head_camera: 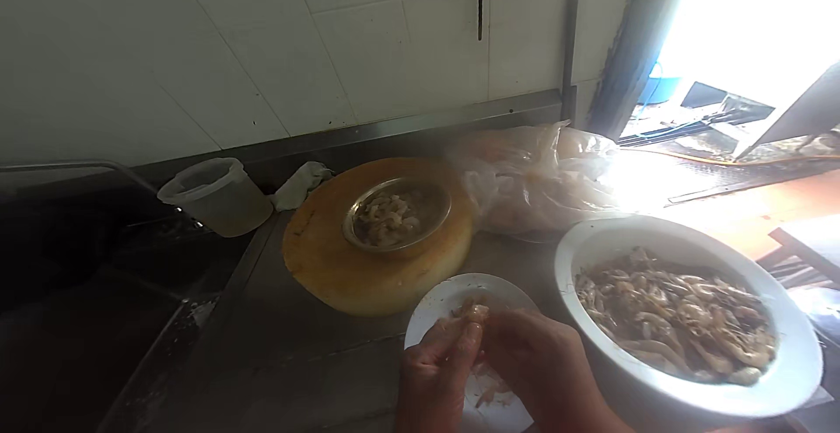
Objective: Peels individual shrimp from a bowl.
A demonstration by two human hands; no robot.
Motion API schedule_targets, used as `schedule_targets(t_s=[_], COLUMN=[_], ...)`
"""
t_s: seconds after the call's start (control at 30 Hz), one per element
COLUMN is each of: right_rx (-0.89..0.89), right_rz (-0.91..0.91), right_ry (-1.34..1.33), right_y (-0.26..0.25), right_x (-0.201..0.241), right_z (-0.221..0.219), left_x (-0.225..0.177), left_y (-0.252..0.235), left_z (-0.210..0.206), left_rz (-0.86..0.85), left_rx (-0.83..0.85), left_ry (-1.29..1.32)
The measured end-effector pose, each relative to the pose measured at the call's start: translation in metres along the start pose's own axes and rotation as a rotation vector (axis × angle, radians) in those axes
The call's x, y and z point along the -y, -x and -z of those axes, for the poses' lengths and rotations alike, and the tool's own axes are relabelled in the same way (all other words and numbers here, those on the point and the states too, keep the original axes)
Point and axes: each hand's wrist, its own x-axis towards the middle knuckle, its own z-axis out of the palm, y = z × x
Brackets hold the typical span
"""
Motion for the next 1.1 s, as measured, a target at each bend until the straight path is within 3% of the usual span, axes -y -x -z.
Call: schedule_targets(t_s=[0.1, 0.2, 0.4, 0.53, 0.7, 0.93, 1.1], right_rx=[-0.002, 0.082, 0.135, 0.016, 0.121, 0.210, 0.214], right_rz=[0.093, 0.135, 0.062, 0.088, -0.001, -0.137, -0.169], right_ry=[0.015, -0.086, -0.174, -0.057, -0.368, -0.334, -0.366], right_y=[0.000, 0.000, -0.002, -0.003, -0.005, -0.008, -0.011], right_x=[-0.003, -0.007, -0.007, -0.004, -0.007, -0.006, -0.003], right_z=[0.002, 0.012, 0.015, 0.004, 0.014, 0.018, 0.022], left_x=[0.001, -0.005, -0.006, -0.005, -0.005, 0.014, 0.020], left_y=[-0.002, -0.007, -0.008, -0.002, -0.003, -0.003, -0.002], left_z=[0.003, 0.008, 0.009, -0.002, 0.004, 0.010, 0.007], left_rz=[-0.018, 0.104, 0.223, 0.231, 0.214, -0.459, -0.695], left_rx=[0.043, 0.056, 0.035, 0.029, 0.032, 0.010, -0.023], left_ry=[-0.037, 0.079, 0.176, 0.246, 0.223, -0.521, -0.797])
